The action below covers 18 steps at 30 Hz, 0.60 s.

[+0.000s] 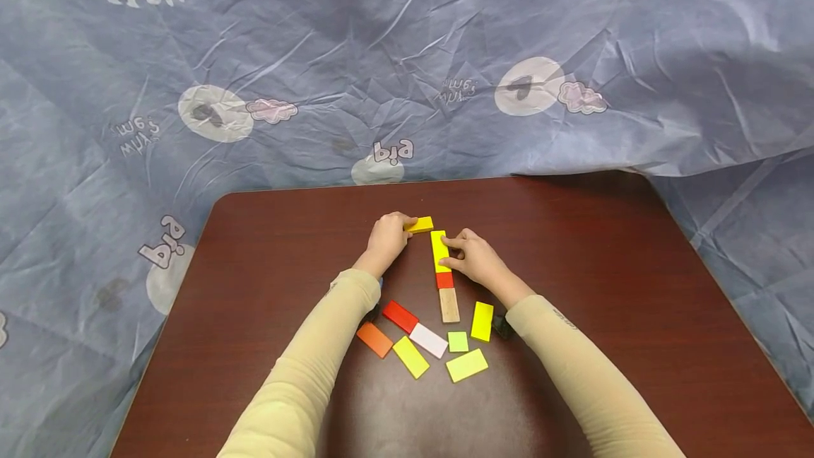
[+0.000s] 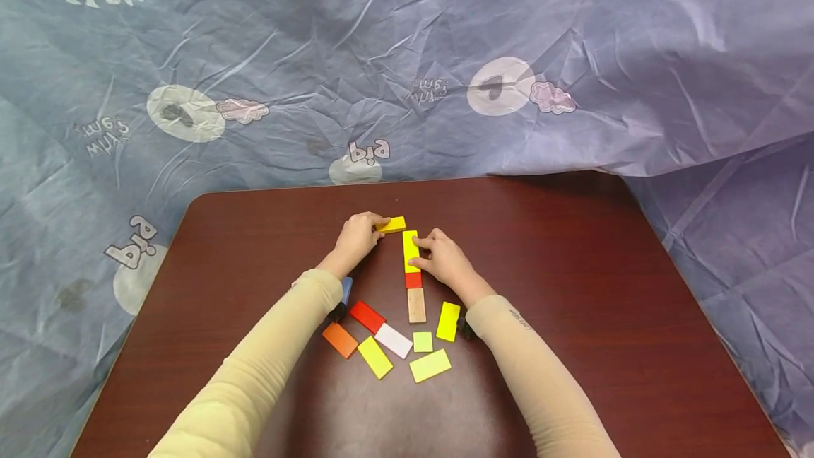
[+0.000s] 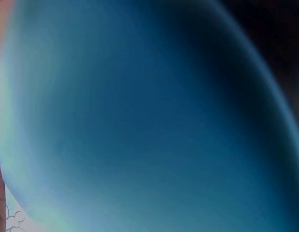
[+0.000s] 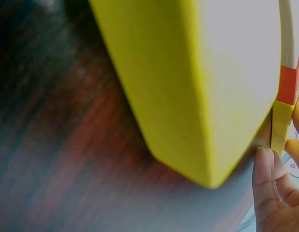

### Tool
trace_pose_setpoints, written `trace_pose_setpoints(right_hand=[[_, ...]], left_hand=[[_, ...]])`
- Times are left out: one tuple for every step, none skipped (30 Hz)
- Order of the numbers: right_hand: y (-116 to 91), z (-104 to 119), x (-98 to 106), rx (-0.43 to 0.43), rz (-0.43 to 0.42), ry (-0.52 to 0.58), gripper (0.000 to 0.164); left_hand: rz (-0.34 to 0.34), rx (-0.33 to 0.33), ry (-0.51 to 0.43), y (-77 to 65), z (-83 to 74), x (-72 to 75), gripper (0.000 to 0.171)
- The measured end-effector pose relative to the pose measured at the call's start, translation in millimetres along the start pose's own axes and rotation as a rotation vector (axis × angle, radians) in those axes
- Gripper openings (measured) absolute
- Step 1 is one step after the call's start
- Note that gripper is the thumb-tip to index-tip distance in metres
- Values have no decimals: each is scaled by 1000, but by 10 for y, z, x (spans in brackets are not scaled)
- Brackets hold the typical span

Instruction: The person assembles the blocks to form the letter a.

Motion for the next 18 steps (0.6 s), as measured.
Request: trace_pose_setpoints(right_hand=[[0,2,1,1,-1,0,58],[-1,5,1,2,0,0,58],[-2,8,1,3,-1,-1,58],[-2,11,0,4,0,-3,58],[-1,14,-1,5,1,-5,58],[0,17,-3,5,2,-6,58],[2,21,-5,6,2,-7,58],[2,24,-7,7,3,-8,58],[3,27,-10,8,2,-9,58],[4,30,-13,10,2,-10,58],[5,32,-15,12,1,-10,57],[7,31,-17,14,0,-11,57],[9,29,-18,15,0,-13,57],[10,26,-18,16,0,-13,57],[10,21,-16,16,1,-13,58],[9,15,-11,14,3,-13,58],[9,8,-4,13,3,-13,58],[6,3,6,11,4,-10,58]], left_hand=[[7,-6,7,2,-4,-1,36],[15,-13,17,3,-7,-3,36],[22,-24,31,5,-11,-4,36],[27,-33,46,8,-12,-6,37],[30,-42,60,10,-11,-8,37],[32,-48,72,12,-7,-10,38],[33,-54,79,14,-2,-13,38],[33,-58,80,15,4,-15,38],[30,-59,77,14,11,-14,38],[27,-59,73,13,18,-15,38],[24,-60,63,10,22,-12,38],[23,-58,50,6,27,-9,38],[23,-57,34,0,29,-3,38],[25,-52,18,-9,33,4,38],[25,-45,1,-20,35,19,39],[28,-35,-19,-33,42,33,40],[29,-22,-39,-49,51,55,41],[31,0,-60,-69,66,83,41]])
Point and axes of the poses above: each hand's wrist, its own y-axis towards the middle knuckle, its own x-axis out of the back of the hand, z = x × y, the point moved 8 cm from there along y, towards the middle knuckle, and after that the axes turned 5 degrees about -x, right-handed, at the moved point
